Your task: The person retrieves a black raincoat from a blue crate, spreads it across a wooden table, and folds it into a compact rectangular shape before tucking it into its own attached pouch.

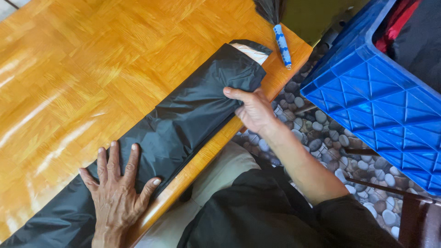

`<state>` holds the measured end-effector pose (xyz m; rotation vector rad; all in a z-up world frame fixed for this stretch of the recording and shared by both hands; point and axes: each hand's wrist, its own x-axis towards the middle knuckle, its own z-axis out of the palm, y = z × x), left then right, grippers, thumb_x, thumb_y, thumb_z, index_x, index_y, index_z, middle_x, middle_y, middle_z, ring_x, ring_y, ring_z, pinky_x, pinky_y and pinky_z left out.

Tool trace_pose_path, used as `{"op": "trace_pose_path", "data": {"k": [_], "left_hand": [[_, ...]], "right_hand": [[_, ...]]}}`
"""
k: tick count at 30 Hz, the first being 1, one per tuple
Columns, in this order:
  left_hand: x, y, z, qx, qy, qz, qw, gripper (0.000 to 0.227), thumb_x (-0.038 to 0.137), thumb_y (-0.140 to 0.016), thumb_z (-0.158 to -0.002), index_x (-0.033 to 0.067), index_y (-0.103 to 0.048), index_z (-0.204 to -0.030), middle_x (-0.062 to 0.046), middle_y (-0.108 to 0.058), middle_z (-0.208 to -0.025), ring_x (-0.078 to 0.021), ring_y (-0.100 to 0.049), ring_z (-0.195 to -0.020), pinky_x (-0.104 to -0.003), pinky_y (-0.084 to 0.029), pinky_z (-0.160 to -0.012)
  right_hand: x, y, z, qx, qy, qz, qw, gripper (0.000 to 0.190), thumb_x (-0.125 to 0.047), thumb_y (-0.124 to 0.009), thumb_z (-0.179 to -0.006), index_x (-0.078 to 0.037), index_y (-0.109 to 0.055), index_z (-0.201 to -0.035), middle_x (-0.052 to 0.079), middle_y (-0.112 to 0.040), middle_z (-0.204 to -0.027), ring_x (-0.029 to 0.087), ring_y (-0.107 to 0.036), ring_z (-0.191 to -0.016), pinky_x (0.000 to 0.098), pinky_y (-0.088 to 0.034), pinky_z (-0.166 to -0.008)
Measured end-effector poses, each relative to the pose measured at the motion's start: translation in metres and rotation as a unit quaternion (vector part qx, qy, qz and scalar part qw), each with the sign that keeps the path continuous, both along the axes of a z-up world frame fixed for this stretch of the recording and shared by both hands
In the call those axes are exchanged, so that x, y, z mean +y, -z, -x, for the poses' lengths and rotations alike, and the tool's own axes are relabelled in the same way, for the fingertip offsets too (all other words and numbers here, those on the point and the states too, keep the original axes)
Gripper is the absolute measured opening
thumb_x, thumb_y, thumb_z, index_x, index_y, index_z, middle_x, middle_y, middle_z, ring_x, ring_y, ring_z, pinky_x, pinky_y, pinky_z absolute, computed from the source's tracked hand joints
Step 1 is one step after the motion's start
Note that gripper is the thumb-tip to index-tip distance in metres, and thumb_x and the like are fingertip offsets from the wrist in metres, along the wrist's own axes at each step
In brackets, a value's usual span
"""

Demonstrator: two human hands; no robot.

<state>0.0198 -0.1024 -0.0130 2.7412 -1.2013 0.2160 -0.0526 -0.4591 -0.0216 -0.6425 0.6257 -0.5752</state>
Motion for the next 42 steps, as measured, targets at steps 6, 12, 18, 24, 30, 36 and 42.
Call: {"op": "trace_pose_path", "data": {"k": [6,12,18,24,30,36,42], "left_hand": [[0.000,-0.007,0.001,0.004,0.019,0.027,0.999,0.090,0.076,-0.046,-0.085,0.0242,-0.044,-0.159,-0.022,-0.037,-0.168,-0.0474,-0.032,-0.156,-0.079,-0.017,-0.114],[-0.002,-0.008,0.000,0.006,0.007,0.024,1.000,0.093,0.081,-0.044,-0.082,0.0277,-0.044,-0.158,-0.020,-0.038,-0.167,-0.0443,-0.030,-0.156,-0.078,-0.015,-0.116],[-0.002,-0.011,0.000,0.012,0.024,-0.001,1.000,0.087,0.079,-0.042,-0.085,0.0288,-0.048,-0.155,-0.022,-0.034,-0.168,-0.0519,-0.027,-0.155,-0.082,-0.018,-0.109],[-0.002,-0.016,0.005,0.036,0.102,0.010,0.994,0.065,0.069,-0.043,-0.095,0.0356,-0.053,-0.151,-0.005,-0.046,-0.163,-0.0492,-0.023,-0.157,-0.084,0.000,-0.111],[0.001,-0.009,0.004,0.017,0.112,0.012,0.993,0.065,0.071,-0.043,-0.094,0.0398,-0.052,-0.150,-0.001,-0.044,-0.164,-0.0443,-0.026,-0.157,-0.083,0.000,-0.111],[0.003,0.002,0.003,0.004,0.116,0.009,0.993,0.055,0.070,-0.051,-0.089,0.0346,-0.069,-0.128,-0.005,-0.054,-0.152,-0.0396,-0.018,-0.161,-0.083,0.002,-0.115],[0.003,0.003,0.004,0.006,0.067,-0.017,0.998,0.066,0.078,-0.046,-0.083,0.0437,-0.061,-0.136,-0.002,-0.042,-0.165,-0.0416,-0.029,-0.157,-0.086,-0.008,-0.112]], "right_hand": [[-0.028,-0.006,0.018,0.128,-0.142,0.269,0.944,0.084,-0.014,-0.091,-0.062,-0.007,-0.054,-0.137,0.009,-0.069,-0.131,0.018,-0.067,-0.118,0.0366,-0.057,-0.107],[-0.028,0.028,0.035,0.333,0.010,0.747,0.575,0.054,-0.054,-0.081,-0.083,-0.001,-0.071,-0.091,0.012,-0.044,-0.108,0.038,-0.042,-0.106,0.0533,-0.034,-0.078],[-0.014,0.035,0.034,0.286,0.027,0.691,0.663,0.022,-0.028,-0.080,-0.084,-0.007,-0.073,-0.087,0.012,-0.062,-0.124,0.033,-0.057,-0.117,0.0454,-0.030,-0.105],[-0.007,0.017,0.037,0.268,0.069,0.692,0.667,0.072,-0.018,-0.085,-0.079,0.007,-0.045,-0.134,0.028,-0.046,-0.143,0.047,-0.046,-0.135,0.0539,-0.032,-0.115],[0.034,-0.061,0.031,0.284,0.098,0.711,0.636,0.085,-0.061,-0.066,-0.106,-0.022,-0.025,-0.169,0.013,-0.004,-0.178,0.039,-0.005,-0.171,0.0809,-0.006,-0.135],[0.136,-0.030,-0.058,-0.089,-0.433,0.669,0.597,0.069,-0.062,-0.027,-0.112,-0.035,0.006,-0.166,0.013,0.003,-0.181,0.042,-0.010,-0.169,0.0825,0.007,-0.121],[0.115,-0.006,-0.060,0.147,-0.332,0.856,0.369,0.082,-0.078,-0.023,-0.093,-0.029,-0.036,-0.158,0.007,-0.025,-0.169,0.036,-0.019,-0.156,0.0815,-0.011,-0.112]]}}
